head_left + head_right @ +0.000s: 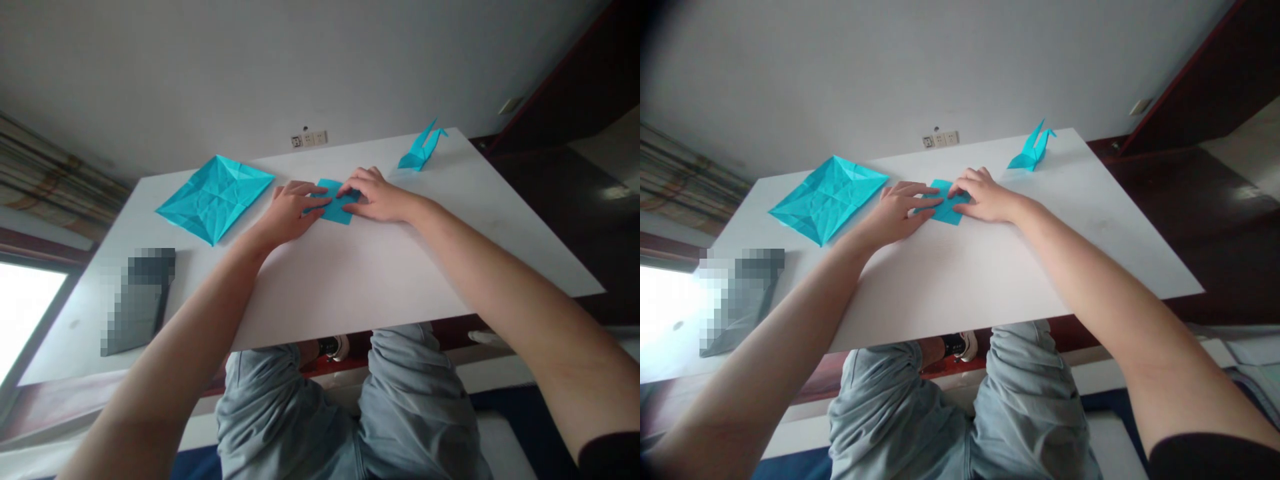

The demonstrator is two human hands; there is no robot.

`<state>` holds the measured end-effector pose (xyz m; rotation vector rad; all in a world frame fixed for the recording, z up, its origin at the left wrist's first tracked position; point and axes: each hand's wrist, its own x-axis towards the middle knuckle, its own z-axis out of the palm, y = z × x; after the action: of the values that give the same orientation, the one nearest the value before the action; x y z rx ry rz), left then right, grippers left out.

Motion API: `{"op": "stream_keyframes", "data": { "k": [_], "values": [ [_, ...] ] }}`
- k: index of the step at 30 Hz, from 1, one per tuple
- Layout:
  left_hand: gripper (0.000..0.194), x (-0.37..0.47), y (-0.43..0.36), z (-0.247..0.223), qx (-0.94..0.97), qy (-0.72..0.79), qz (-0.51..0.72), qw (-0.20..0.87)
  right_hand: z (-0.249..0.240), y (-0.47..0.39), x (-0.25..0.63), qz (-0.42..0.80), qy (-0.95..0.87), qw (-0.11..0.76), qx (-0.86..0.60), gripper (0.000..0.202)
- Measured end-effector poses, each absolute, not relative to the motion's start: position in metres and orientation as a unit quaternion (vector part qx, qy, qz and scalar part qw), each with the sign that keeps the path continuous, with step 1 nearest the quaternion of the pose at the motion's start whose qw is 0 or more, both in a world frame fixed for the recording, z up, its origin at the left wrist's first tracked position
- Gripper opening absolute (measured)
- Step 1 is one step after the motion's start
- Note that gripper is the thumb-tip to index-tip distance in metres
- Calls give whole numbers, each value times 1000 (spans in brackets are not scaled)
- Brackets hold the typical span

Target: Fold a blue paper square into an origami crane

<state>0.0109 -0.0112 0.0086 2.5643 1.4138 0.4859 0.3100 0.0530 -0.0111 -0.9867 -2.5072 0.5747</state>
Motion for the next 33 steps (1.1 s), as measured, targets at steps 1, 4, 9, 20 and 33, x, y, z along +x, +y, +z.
{"op": "stream_keyframes", "data": {
  "k": [1,4,9,20,33],
  "values": [
    [46,11,-12,9,860,476,165,85,-11,53,310,207,-893,193,-351,34],
    [44,10,-13,10,859,476,163,92,-9,56,312,210,-891,197,-350,32],
    [47,11,-13,6,854,481,166,108,-12,61,314,173,-876,219,-393,29],
    [37,16,-10,7,840,485,215,113,-18,61,312,162,-851,233,-443,38],
    [37,8,-1,-5,818,489,246,175,-12,58,305,411,-788,326,-324,46]
  ]
}}
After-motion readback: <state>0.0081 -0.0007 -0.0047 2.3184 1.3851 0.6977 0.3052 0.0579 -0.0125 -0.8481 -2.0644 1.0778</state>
